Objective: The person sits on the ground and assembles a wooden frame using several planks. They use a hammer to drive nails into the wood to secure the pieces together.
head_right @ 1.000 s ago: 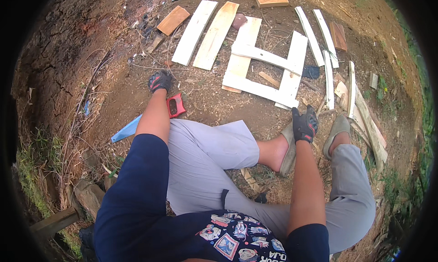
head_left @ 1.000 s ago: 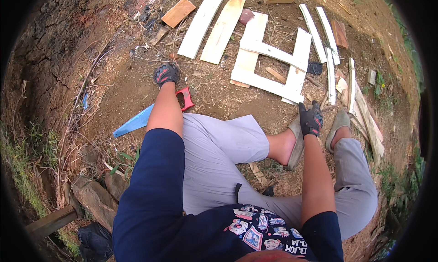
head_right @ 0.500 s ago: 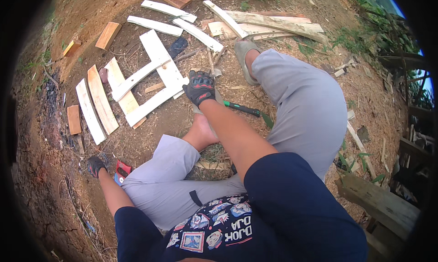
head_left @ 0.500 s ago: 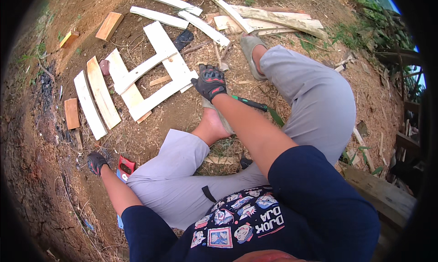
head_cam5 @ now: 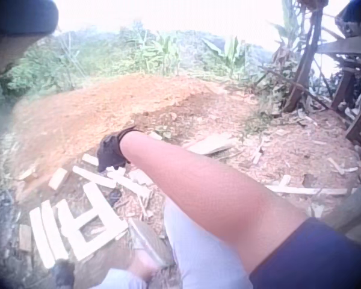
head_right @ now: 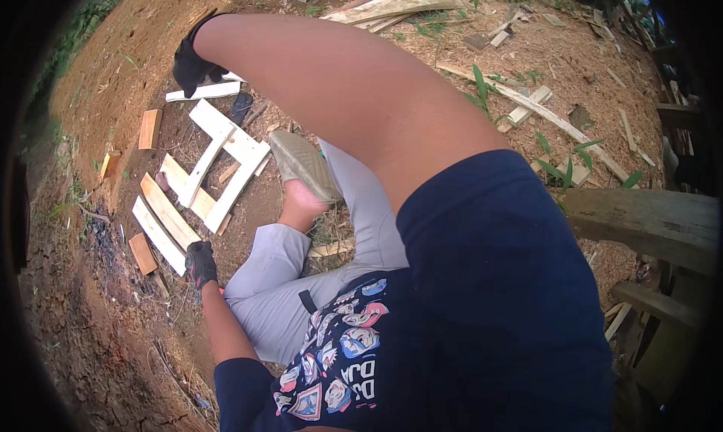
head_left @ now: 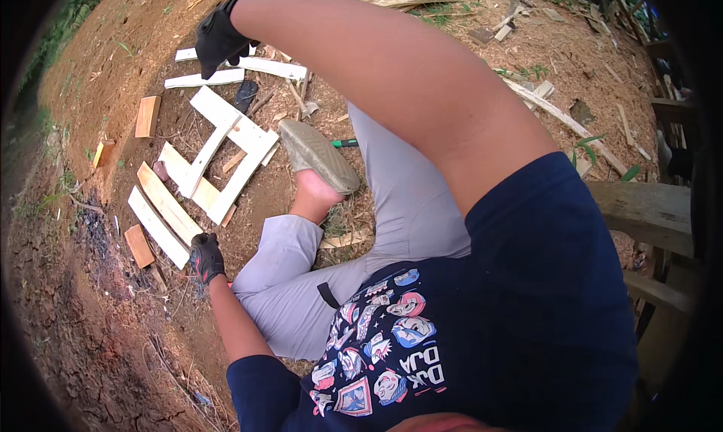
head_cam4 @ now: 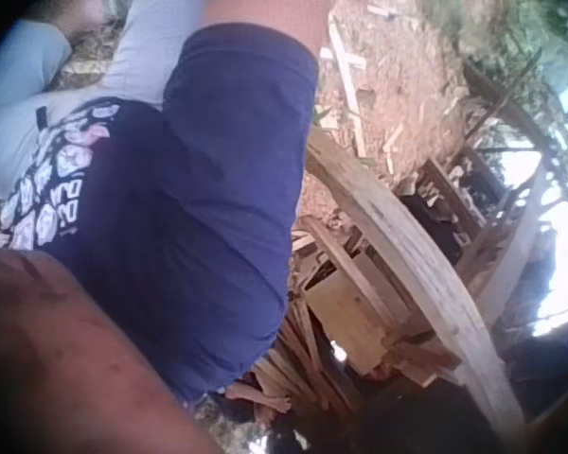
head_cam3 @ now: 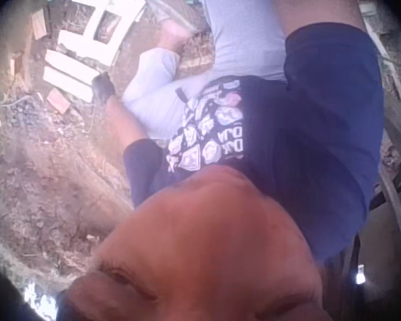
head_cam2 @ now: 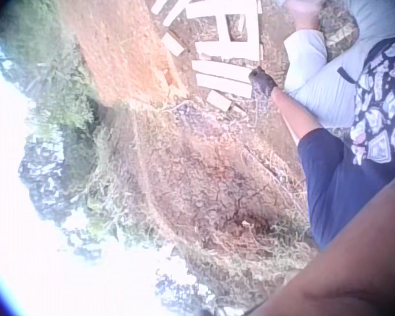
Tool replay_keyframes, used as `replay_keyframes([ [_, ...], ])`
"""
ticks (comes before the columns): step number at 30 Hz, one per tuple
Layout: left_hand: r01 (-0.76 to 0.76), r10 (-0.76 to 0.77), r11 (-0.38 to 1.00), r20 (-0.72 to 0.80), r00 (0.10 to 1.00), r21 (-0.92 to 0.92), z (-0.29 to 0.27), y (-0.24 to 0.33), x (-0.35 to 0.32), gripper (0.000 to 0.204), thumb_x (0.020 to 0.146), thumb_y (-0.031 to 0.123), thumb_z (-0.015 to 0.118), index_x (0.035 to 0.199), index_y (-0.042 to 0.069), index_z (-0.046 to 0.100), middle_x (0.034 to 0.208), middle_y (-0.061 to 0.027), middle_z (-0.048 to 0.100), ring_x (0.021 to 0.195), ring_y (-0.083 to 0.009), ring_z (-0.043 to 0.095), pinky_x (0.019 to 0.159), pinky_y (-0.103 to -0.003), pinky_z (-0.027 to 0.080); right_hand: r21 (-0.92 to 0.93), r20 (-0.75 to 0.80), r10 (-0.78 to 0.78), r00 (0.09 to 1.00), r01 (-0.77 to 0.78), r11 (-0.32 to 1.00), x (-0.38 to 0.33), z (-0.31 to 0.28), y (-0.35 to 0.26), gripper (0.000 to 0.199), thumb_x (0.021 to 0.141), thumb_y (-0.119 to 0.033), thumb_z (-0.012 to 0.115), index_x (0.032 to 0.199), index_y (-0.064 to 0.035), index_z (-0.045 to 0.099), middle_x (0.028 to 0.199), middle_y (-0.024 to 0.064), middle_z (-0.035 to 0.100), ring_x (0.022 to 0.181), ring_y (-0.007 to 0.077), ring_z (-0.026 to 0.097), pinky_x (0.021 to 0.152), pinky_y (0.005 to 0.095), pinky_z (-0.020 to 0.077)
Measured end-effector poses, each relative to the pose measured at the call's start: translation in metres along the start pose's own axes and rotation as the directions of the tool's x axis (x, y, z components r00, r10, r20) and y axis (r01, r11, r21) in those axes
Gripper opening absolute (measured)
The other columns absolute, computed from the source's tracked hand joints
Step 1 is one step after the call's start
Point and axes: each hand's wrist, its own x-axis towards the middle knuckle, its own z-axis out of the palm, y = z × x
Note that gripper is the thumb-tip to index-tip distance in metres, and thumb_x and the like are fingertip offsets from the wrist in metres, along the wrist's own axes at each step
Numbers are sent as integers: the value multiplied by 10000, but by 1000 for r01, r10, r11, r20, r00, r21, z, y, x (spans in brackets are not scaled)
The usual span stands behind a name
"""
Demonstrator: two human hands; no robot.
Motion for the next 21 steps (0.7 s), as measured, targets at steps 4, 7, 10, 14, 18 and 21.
replay_keyframes([
  [4, 127, -127, 984, 7, 992, -121, -20, -8, -7, 376, 878, 377, 779, 1068, 53, 788, 919, -106, 803, 916, -290, 752, 878, -425, 551, -216, -286, 110, 952, -176, 960, -87, -6, 120, 523, 957, -458, 693, 1331, -92, 670, 1152, 180, 735, 882, 271, 748, 763, 438, 607],
  [7, 118, -124, 989, -70, 990, -89, -19, -41, 4, 368, 889, 395, 748, 964, 42, 815, 826, -103, 792, 835, -264, 748, 837, -412, 551, -384, -196, 108, 975, -178, 906, -150, 92, 258, 387, 942, -396, 694, 1174, -90, 746, 994, 143, 764, 808, 257, 760, 748, 409, 612],
  [10, 89, -85, 973, 30, 996, -213, -1, -22, 2, 383, 912, 404, 711, 940, 40, 825, 793, -101, 785, 790, -247, 743, 783, -406, 549, -589, 48, 30, 998, 4, 808, -209, 192, 357, 291, 927, -333, 695, 1017, -88, 823, 836, 105, 794, 733, 242, 773, 732, 381, 618],
  [14, 109, -95, 965, 66, 993, -240, -8, -34, -8, 374, 928, 371, 713, 1079, 45, 816, 958, -128, 809, 929, -243, 759, 877, -391, 558, -575, 194, 153, 969, -14, 818, -204, 265, 371, 294, 931, -339, 695, 1018, -86, 817, 829, 102, 785, 724, 238, 766, 719, 378, 611],
  [18, 58, -58, 951, 8, 998, -304, 6, -61, -6, 379, 917, 380, 755, 1114, 63, 821, 1092, -127, 813, 1046, -259, 750, 960, -384, 545, -555, 228, 242, 943, -79, 828, -207, 277, 372, 298, 936, -345, 694, 1019, -84, 811, 822, 98, 777, 714, 233, 758, 706, 376, 604],
  [21, 69, -112, 874, -60, 992, -482, 14, -64, -4, 418, 928, 391, 764, 1134, 30, 808, 1011, -94, 810, 963, -226, 739, 921, -369, 550, -547, 245, 316, 917, -138, 826, -217, 276, 377, 301, 939, -349, 694, 1019, -82, 806, 816, 96, 771, 706, 230, 752, 696, 374, 599],
])
